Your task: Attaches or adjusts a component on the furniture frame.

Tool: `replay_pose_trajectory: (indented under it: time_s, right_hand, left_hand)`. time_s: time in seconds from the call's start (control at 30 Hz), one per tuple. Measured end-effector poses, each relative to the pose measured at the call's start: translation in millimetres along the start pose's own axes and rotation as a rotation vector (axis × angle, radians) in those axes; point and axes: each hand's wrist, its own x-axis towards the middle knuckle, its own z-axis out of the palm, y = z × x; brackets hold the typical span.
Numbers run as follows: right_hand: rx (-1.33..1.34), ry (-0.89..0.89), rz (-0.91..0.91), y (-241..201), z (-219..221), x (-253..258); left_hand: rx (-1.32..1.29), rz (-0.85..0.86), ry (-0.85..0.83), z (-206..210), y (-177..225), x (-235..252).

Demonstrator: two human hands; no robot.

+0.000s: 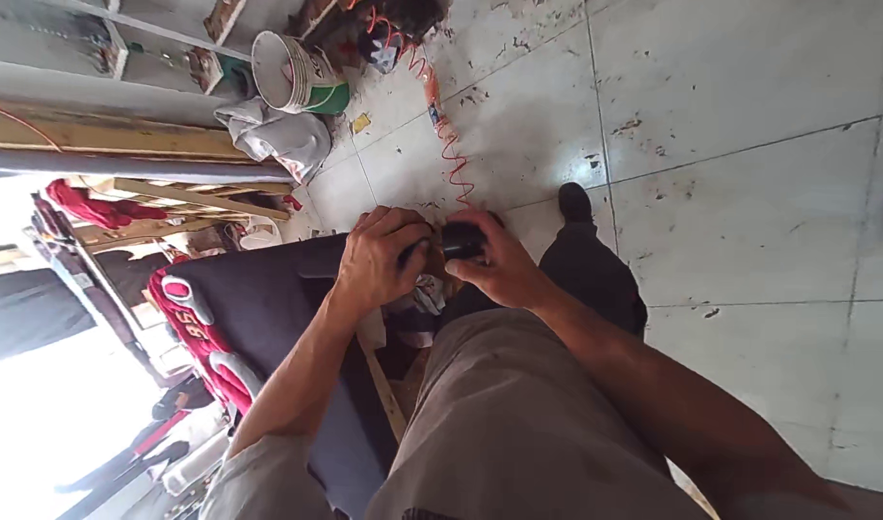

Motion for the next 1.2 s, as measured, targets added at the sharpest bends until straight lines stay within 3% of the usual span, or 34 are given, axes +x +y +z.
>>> replay_pose_trajectory:
  time_s: [0.63, 0.83, 1.0, 1.2]
  right_hand:
    - [-0.143, 0.038, -0.012, 0.6, 17.8, 14.0]
    - [-0.170, 0.089, 0.057, -11.0, 24.2, 11.9]
    - [-0.260, 0.065, 0.112, -20.8, 21.7, 15.1]
    - [0.138, 0.007, 0.113, -3.4, 10.7, 16.0]
  left_hand:
    - [0.022, 0.050, 0.127, 13.3, -3.4, -4.4]
    - [0.278, 0.015, 0.074, 23.0, 9.2, 2.2]
    - [0.312, -0.018, 0.078, 28.8, 13.5, 6.3]
    - [0.197, -0.012, 0.045, 19.3, 2.3, 0.1]
